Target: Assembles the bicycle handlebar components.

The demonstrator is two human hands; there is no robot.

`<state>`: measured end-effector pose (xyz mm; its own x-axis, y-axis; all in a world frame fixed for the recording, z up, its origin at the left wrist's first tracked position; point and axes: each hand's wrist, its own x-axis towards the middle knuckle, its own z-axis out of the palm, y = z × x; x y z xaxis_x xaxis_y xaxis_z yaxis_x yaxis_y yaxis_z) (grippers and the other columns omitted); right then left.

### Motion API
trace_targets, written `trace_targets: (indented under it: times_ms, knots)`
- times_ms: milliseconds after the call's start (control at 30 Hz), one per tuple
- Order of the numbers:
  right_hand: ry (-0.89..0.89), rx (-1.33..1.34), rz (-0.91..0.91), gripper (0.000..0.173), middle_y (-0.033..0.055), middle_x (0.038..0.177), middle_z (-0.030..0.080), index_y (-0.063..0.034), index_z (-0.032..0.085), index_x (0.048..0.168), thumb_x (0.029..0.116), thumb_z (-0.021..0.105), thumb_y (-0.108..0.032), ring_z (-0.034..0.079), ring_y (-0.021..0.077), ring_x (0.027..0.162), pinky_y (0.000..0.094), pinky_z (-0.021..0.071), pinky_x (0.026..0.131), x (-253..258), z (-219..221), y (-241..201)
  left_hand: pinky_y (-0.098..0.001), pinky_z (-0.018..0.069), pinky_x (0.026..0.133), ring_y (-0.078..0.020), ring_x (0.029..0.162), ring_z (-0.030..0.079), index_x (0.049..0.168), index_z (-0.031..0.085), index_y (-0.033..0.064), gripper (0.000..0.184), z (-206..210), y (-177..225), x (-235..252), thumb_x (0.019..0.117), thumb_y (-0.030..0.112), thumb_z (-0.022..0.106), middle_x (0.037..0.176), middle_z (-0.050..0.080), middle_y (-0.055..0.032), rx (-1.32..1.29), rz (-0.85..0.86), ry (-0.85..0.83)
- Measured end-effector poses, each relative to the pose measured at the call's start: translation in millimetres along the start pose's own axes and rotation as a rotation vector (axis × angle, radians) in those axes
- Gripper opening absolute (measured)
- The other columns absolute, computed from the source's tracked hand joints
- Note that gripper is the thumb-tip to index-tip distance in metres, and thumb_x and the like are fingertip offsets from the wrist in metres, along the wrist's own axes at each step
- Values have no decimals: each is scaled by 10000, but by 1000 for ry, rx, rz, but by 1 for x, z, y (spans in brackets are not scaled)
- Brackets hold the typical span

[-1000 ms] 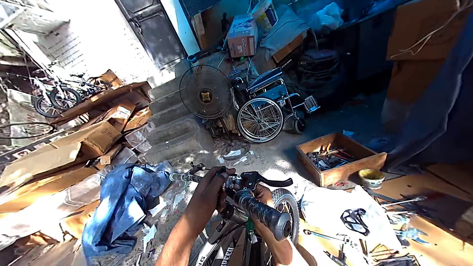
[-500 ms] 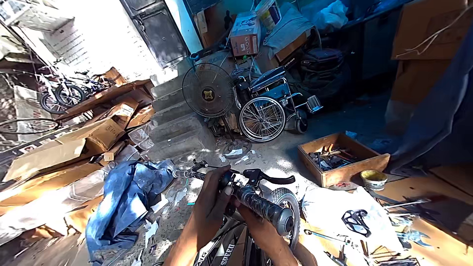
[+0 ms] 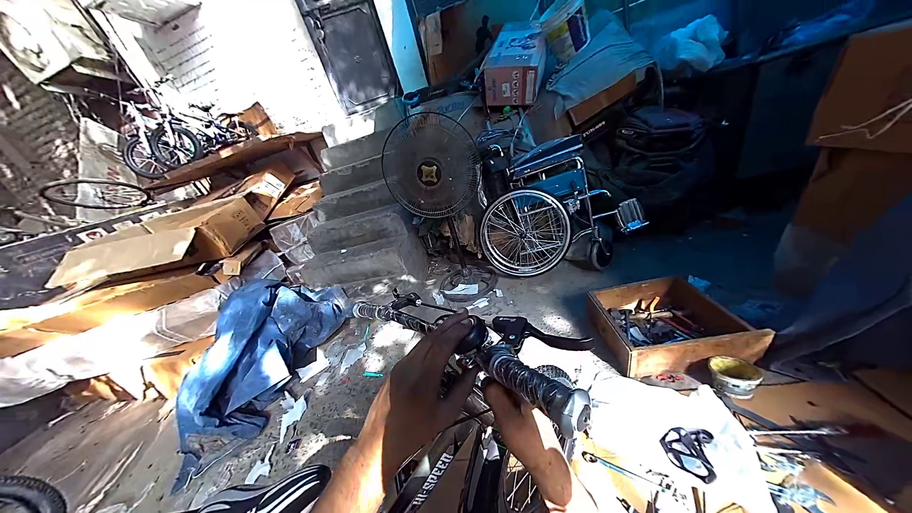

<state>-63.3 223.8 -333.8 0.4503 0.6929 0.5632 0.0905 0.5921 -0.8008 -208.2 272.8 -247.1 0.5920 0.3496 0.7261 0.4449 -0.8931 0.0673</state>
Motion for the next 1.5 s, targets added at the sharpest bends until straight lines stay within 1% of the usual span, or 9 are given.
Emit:
trace_targets:
  times_ms: [167, 300, 467, 600, 667, 733, 867, 1133, 1500]
  knots:
    - [-109, -63, 216, 270, -11, 968, 728, -55, 715, 1140, 903, 690, -183, 666, 0, 883, 212, 556, 849, -13, -9, 9, -334, 618, 864, -193, 1094, 718, 1448, 525, 51, 552, 16, -1, -17, 988, 315, 682, 1423, 609, -142, 220, 117, 147]
    - [-135, 40, 262, 272, -19, 1064, 758, -123, 738, 1207, 948, 691, -190, 694, 44, 870, 240, 582, 806, -23, -8, 15, -330, 618, 850, -202, 1072, 725, 1440, 527, 24, 546, 15, -1, -19, 992, 298, 676, 1393, 629, -152, 282, 150, 164]
    - [-27, 73, 220, 248, 25, 1066, 762, -70, 731, 1153, 945, 728, -206, 705, 88, 1044, 288, 570, 983, -17, -9, 25, -327, 619, 791, -194, 1012, 737, 1459, 509, 16, 553, 17, 2, -19, 999, 283, 661, 1359, 651, -150, 335, 138, 178]
    - [9, 307, 270, 242, 75, 1008, 743, -54, 729, 1139, 918, 761, -146, 699, 137, 906, 305, 593, 847, -6, -9, 27, -330, 617, 828, -196, 1035, 734, 1469, 501, 18, 553, 19, 7, -19, 1004, 278, 652, 1335, 666, -145, 336, 101, 183]
    - [53, 495, 398, 194, 73, 777, 639, -30, 723, 1053, 882, 785, -98, 519, 102, 594, 257, 475, 566, -4, -7, 20, -333, 618, 849, -175, 1055, 727, 1481, 509, 69, 558, 16, 9, -19, 1001, 308, 663, 1380, 646, -107, 274, 49, 150]
    - [63, 680, 490, 106, 41, 622, 528, -9, 707, 980, 889, 747, -45, 407, 60, 473, 216, 379, 452, -6, -3, 17, -336, 617, 886, -136, 1090, 709, 1510, 496, 129, 580, 13, 10, -22, 994, 323, 677, 1412, 626, -59, 164, -26, 110]
    - [64, 932, 557, 107, 10, 586, 491, 17, 685, 1000, 917, 617, 19, 403, 31, 453, 179, 363, 430, -10, 5, 11, -342, 607, 982, -124, 1168, 679, 1492, 511, 131, 594, 12, 13, -23, 950, 238, 728, 1422, 614, -30, -62, -123, 110]
    - [-3, 1264, 666, 71, 18, 576, 493, 23, 661, 1007, 947, 658, -16, 410, 41, 425, 178, 377, 411, -12, 15, 10, -368, 634, 951, -162, 1114, 700, 1495, 502, 117, 629, 13, 17, -22, 905, 130, 722, 1427, 604, -22, -184, -185, 137]
    - [109, 1066, 701, 155, 58, 628, 519, 66, 668, 1099, 996, 587, -18, 388, 43, 444, 180, 353, 407, -9, 19, -1, -409, 659, 874, -265, 1082, 695, 1331, 653, 90, 487, 22, 25, -20, 861, -18, 720, 1395, 576, -96, -435, -308, 270]
